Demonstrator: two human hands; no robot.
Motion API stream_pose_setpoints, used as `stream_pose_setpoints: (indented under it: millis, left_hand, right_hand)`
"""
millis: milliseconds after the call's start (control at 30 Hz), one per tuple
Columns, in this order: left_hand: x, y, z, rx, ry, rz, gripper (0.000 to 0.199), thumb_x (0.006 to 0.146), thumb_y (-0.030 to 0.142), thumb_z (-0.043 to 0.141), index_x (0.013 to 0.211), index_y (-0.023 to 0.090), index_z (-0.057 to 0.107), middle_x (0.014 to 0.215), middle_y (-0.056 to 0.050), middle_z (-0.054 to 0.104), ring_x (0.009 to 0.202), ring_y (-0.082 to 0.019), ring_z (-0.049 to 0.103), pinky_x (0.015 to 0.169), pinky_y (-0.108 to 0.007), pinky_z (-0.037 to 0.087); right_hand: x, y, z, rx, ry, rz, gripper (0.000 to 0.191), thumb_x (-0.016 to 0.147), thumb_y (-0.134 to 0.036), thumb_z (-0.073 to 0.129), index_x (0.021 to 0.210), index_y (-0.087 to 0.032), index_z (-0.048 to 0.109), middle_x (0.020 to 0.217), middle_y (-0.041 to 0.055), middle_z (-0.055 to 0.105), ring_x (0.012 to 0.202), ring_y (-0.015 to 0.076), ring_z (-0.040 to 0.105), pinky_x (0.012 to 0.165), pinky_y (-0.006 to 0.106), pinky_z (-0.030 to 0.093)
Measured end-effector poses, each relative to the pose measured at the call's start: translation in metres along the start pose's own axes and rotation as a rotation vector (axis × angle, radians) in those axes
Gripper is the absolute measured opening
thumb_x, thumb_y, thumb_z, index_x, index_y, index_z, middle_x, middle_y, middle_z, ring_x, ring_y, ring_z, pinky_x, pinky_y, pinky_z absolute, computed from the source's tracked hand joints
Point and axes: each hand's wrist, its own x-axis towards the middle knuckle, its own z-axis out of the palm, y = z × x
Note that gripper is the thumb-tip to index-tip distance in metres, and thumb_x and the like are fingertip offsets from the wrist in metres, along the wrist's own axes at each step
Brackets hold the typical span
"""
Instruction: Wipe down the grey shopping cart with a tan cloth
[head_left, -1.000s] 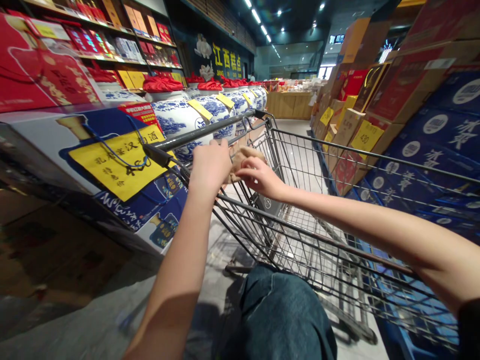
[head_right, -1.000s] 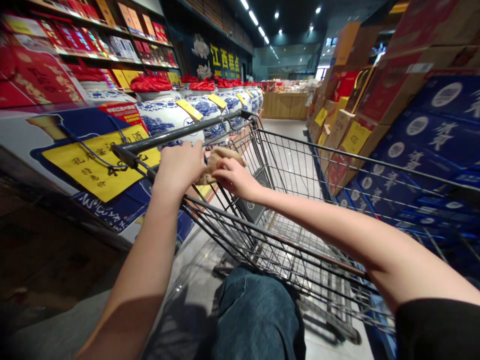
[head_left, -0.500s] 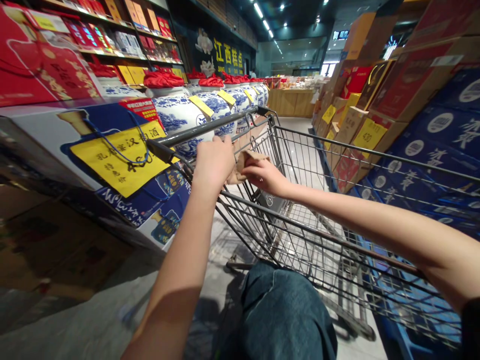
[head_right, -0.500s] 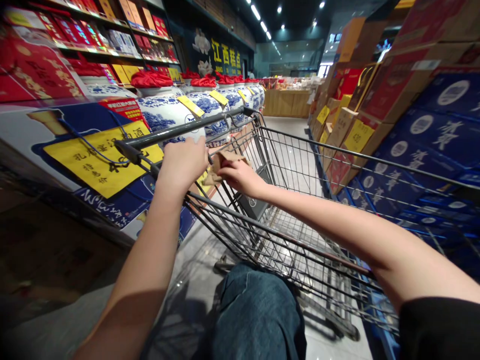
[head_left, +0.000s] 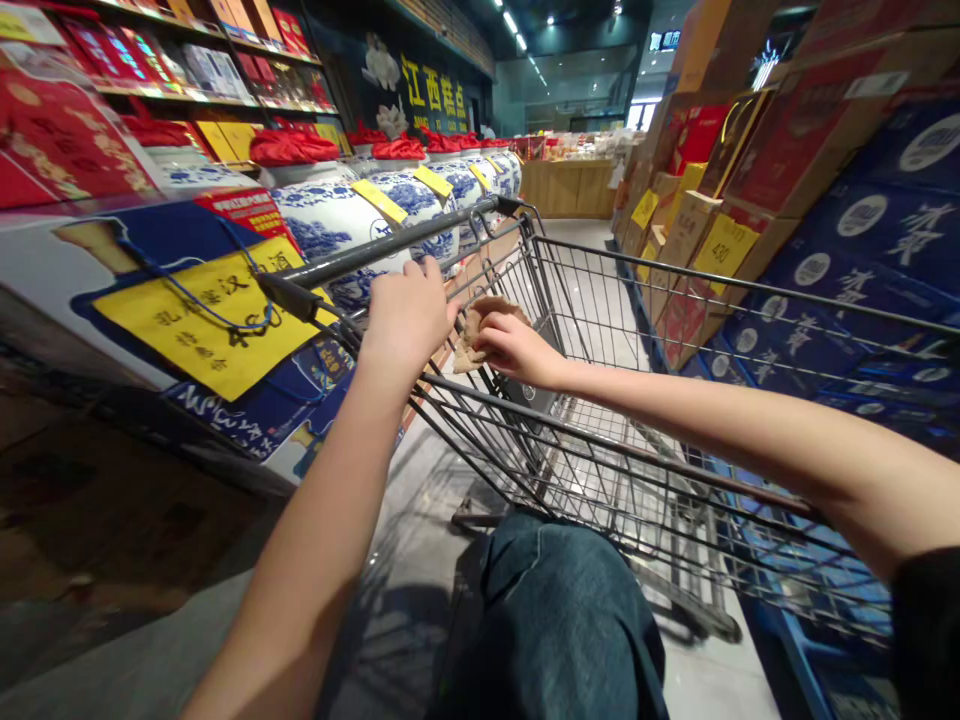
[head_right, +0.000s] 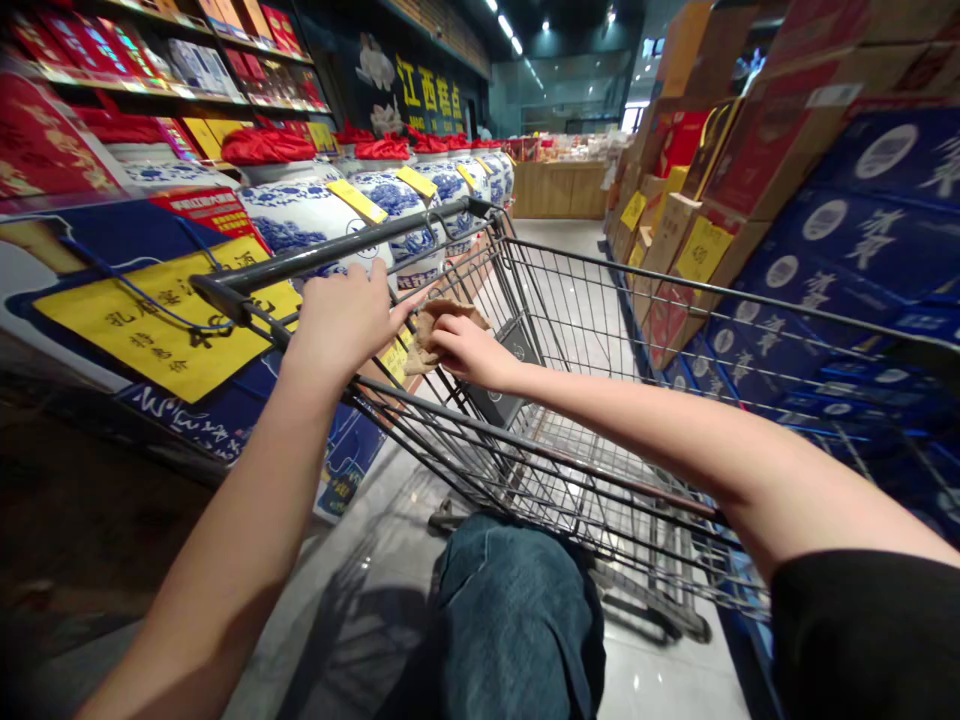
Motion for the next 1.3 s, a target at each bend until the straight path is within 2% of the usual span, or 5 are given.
stream_pose_setpoints:
  millis: [233, 433, 600, 733, 1300]
  left_hand:
    - [0.001, -0.002, 0.002, 0.057, 0.03, 0.013, 0.071, 0.106, 0.057, 0.032, 0.154, 0.005, 0.042, 0.131, -0.028, 0.063, 0.114, -0.04, 0.065, 0.093, -0.044, 0.046]
    - [0.004, -0.009, 0.013, 0.07, 0.071, 0.136, 0.085, 0.102, 0.074, 0.033, 0.168, 0.021, 0.022, 0.14, -0.025, 0.059, 0.12, -0.041, 0.062, 0.098, -0.049, 0.044]
    - [0.013, -0.017, 0.025, 0.085, 0.063, 0.275, 0.087, 0.098, 0.077, 0.04, 0.167, 0.024, 0.03, 0.155, -0.024, 0.049, 0.144, -0.048, 0.044, 0.111, -0.058, 0.036]
    - [0.021, -0.013, 0.031, 0.049, 0.08, 0.505, 0.079, 0.099, 0.071, 0.046, 0.164, 0.027, 0.037, 0.171, -0.015, 0.033, 0.16, -0.042, 0.021, 0.125, -0.059, 0.018]
    - [0.028, -0.01, 0.04, 0.022, -0.018, 0.69, 0.047, 0.102, 0.042, 0.046, 0.138, 0.024, 0.07, 0.155, -0.008, 0.059, 0.144, -0.029, 0.052, 0.131, -0.054, 0.009]
  right_hand:
    - [-0.019, 0.001, 0.003, -0.035, -0.345, -0.086, 0.013, 0.095, -0.018, 0.058, 0.106, -0.018, 0.066, 0.114, 0.0126, 0.065, 0.105, 0.0233, 0.055, 0.092, 0.037, 0.048]
    - [-0.002, 0.01, 0.01, -0.06, -0.055, -0.011, 0.014, 0.093, -0.015, 0.055, 0.103, -0.018, 0.064, 0.12, 0.0135, 0.062, 0.114, 0.0264, 0.052, 0.099, 0.044, 0.046]
    - [-0.018, 0.011, 0.01, -0.064, -0.286, -0.029, 0.014, 0.094, -0.015, 0.057, 0.106, -0.017, 0.064, 0.116, 0.0124, 0.063, 0.108, 0.0242, 0.055, 0.096, 0.04, 0.048]
    - [-0.007, 0.02, 0.0, -0.05, -0.211, -0.028, 0.017, 0.097, -0.016, 0.055, 0.11, -0.017, 0.065, 0.121, 0.0123, 0.061, 0.116, 0.0248, 0.054, 0.102, 0.042, 0.048]
    - [-0.032, 0.016, 0.015, -0.062, -0.179, 0.1, 0.028, 0.096, -0.018, 0.05, 0.123, -0.017, 0.061, 0.144, 0.0152, 0.054, 0.142, 0.0285, 0.046, 0.116, 0.051, 0.048]
